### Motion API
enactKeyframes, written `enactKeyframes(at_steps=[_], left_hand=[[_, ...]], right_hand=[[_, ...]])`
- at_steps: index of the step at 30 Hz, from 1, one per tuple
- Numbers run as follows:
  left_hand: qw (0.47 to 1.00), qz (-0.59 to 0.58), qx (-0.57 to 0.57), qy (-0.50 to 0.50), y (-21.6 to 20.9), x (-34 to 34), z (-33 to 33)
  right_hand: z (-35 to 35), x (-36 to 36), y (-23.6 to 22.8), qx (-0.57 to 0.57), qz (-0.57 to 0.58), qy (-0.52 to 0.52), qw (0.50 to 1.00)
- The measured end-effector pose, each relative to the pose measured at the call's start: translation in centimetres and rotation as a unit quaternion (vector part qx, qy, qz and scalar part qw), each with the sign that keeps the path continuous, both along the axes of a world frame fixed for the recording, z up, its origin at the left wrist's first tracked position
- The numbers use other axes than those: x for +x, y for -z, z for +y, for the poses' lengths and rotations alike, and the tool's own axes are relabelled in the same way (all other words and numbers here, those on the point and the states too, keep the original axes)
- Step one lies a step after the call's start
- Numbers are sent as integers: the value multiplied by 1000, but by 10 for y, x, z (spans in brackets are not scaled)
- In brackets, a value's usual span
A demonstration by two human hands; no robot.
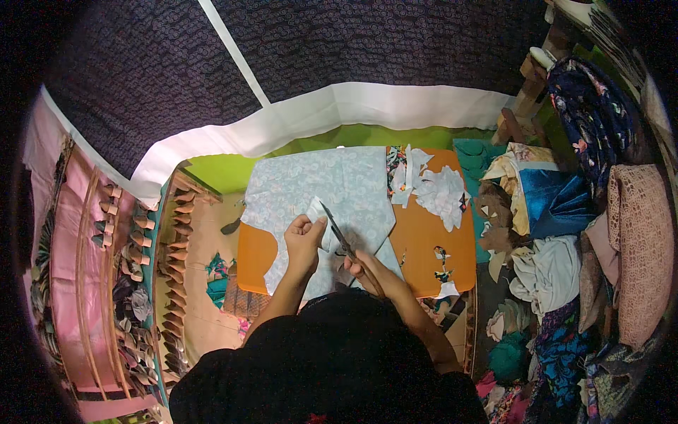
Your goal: Cutting a specific pattern out of a light blue floral fabric using scissors.
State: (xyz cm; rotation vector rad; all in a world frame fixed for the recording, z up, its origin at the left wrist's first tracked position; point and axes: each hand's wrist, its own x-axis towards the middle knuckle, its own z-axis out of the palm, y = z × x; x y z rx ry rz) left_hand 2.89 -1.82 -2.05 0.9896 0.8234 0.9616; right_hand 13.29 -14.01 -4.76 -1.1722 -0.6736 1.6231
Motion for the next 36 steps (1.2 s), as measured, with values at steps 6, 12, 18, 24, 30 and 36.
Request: enactKeyframes(at_steps=[6, 12, 18, 24, 30, 36], left_hand=[[999, 14, -13, 29, -7, -1, -5], [997, -5, -48, 55, -6, -3, -2], [996, -19, -65, 51, 2, 0, -4], [996, -44, -74, 22, 9, 0, 1], [994, 2, -69, 83, -7, -5, -1], [991, -27, -91, 94, -9, 0, -3]], right_hand=[[-2, 2, 4, 45, -51, 22, 997], [0, 3, -4, 9, 56, 72, 996], [0, 3, -28, 47, 11, 53, 997], [-1, 0, -25, 25, -22, 56, 998], [0, 1, -25, 37, -5, 68, 997], [0, 5, -16, 56, 23, 56, 997]])
